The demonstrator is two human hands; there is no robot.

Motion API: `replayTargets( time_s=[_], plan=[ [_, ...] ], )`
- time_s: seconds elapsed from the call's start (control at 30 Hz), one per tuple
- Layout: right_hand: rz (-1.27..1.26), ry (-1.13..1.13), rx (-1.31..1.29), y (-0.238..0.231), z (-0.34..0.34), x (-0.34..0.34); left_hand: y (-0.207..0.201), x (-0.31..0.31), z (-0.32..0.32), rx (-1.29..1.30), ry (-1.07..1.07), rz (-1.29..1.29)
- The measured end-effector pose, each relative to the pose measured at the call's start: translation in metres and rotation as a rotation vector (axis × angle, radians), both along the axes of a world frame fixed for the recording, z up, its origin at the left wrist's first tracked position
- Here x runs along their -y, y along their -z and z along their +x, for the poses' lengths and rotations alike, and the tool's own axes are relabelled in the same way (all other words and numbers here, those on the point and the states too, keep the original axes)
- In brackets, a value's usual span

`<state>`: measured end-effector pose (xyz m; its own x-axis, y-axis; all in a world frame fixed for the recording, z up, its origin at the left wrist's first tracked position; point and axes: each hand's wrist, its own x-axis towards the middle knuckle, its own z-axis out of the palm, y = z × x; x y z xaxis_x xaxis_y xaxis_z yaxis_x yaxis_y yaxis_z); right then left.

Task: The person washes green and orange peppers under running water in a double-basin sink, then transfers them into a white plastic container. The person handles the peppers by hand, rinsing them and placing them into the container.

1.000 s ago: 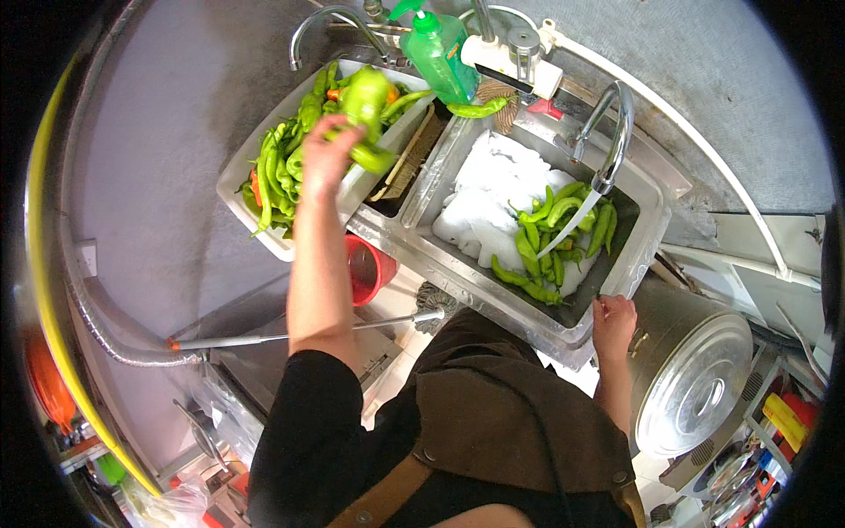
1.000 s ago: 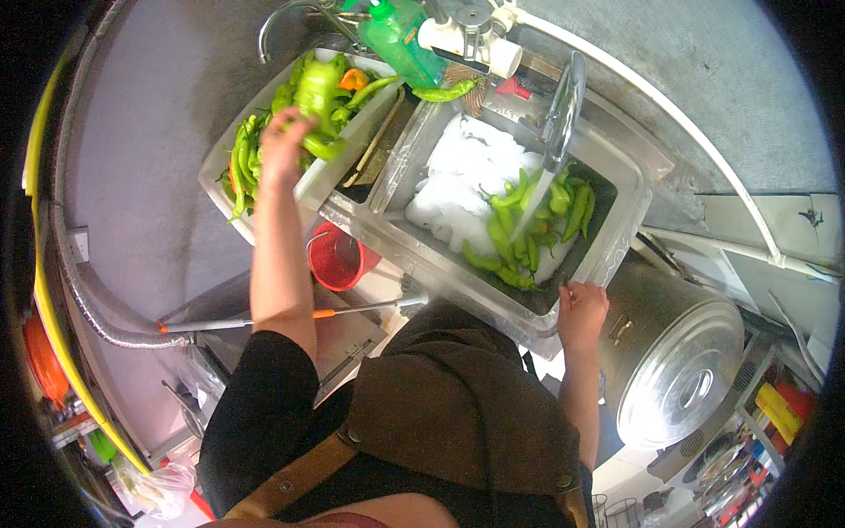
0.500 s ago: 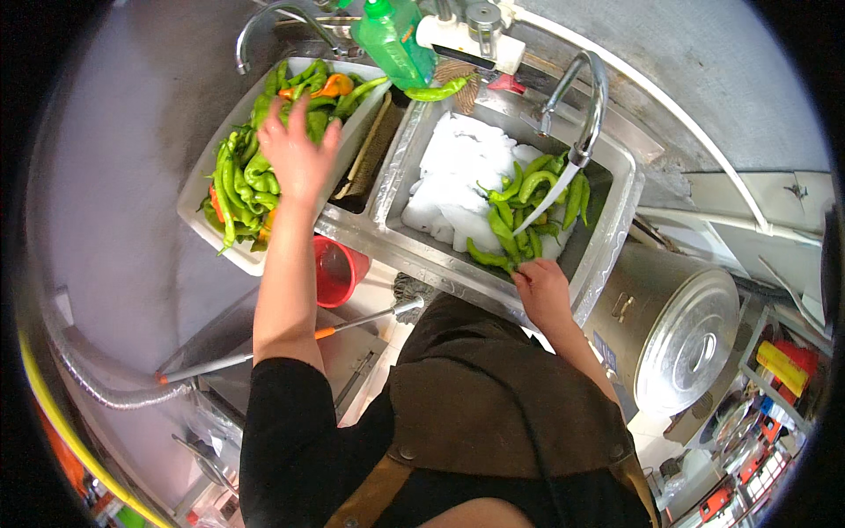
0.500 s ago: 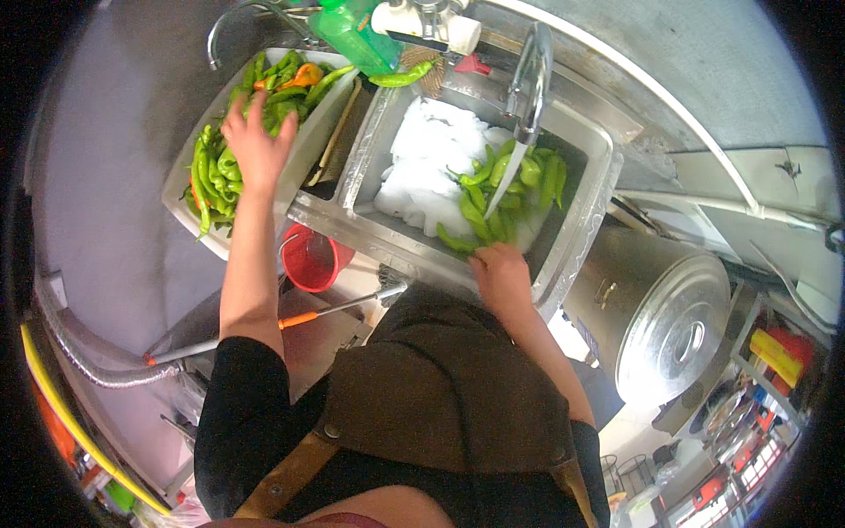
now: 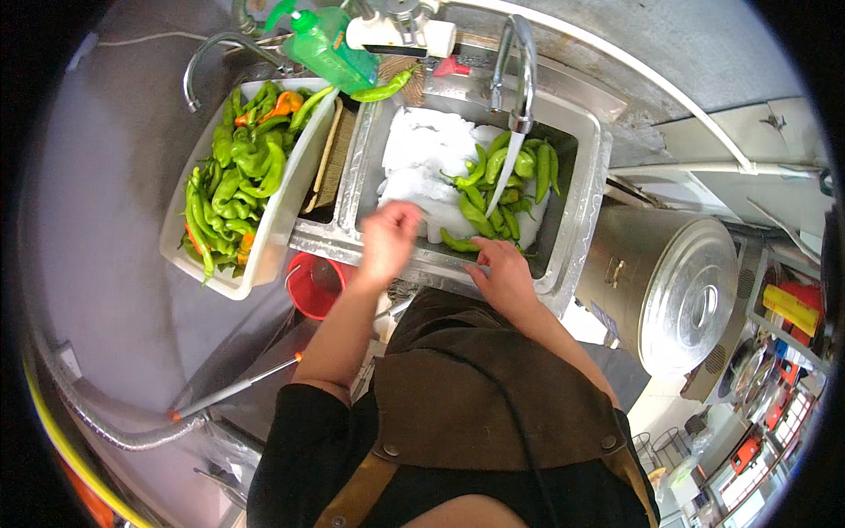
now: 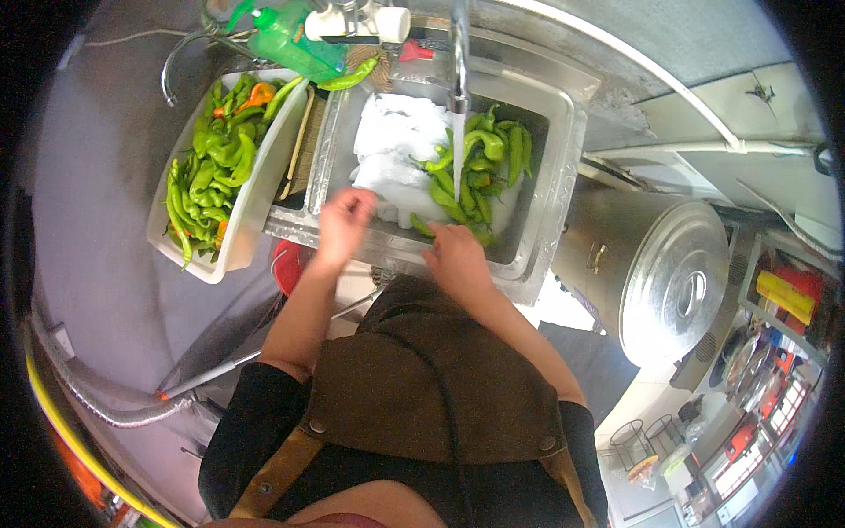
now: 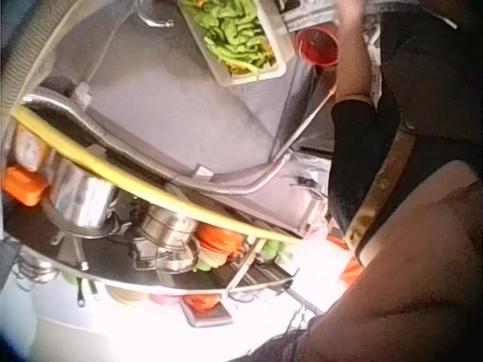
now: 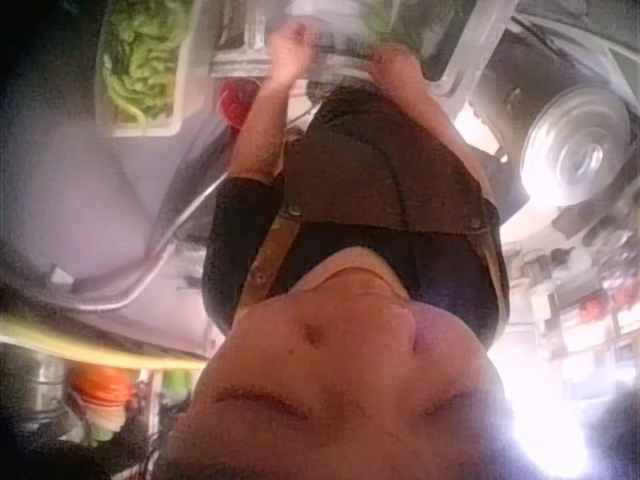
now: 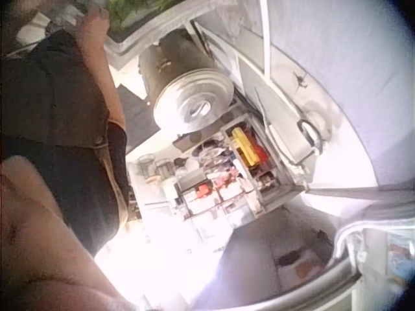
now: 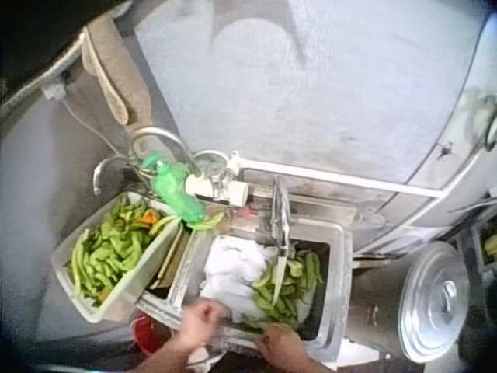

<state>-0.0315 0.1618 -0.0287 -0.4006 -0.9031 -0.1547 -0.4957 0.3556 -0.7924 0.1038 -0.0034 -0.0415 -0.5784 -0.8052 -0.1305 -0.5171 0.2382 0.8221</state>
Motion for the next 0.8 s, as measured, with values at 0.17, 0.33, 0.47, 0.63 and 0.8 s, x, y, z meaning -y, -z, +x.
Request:
replayTargets(
  time_s=[0.17, 0.33, 0.47, 0.63, 0.8],
  plan=[
    [0.011, 0.166, -0.044, 0.006, -0.011, -0.034, 0.033, 0.074, -0.003, 0.426, 0.116, -0.296],
    [0.099, 0.342, 0.015, 0.012, -0.023, -0.077, 0.078, 0.054, -0.047, 0.499, 0.323, -0.303],
    [0.145, 0.457, 0.016, 0.025, -0.020, -0.114, 0.140, 0.029, -0.106, 0.590, 0.368, -0.024],
    [0.204, 0.582, 0.058, 0.027, -0.008, -0.145, 0.146, 0.004, -0.161, 0.899, 0.355, -0.190],
    [0.212, 0.595, 0.072, 0.037, -0.001, -0.161, 0.187, -0.024, -0.164, 0.637, 0.207, -0.317]
  ],
)
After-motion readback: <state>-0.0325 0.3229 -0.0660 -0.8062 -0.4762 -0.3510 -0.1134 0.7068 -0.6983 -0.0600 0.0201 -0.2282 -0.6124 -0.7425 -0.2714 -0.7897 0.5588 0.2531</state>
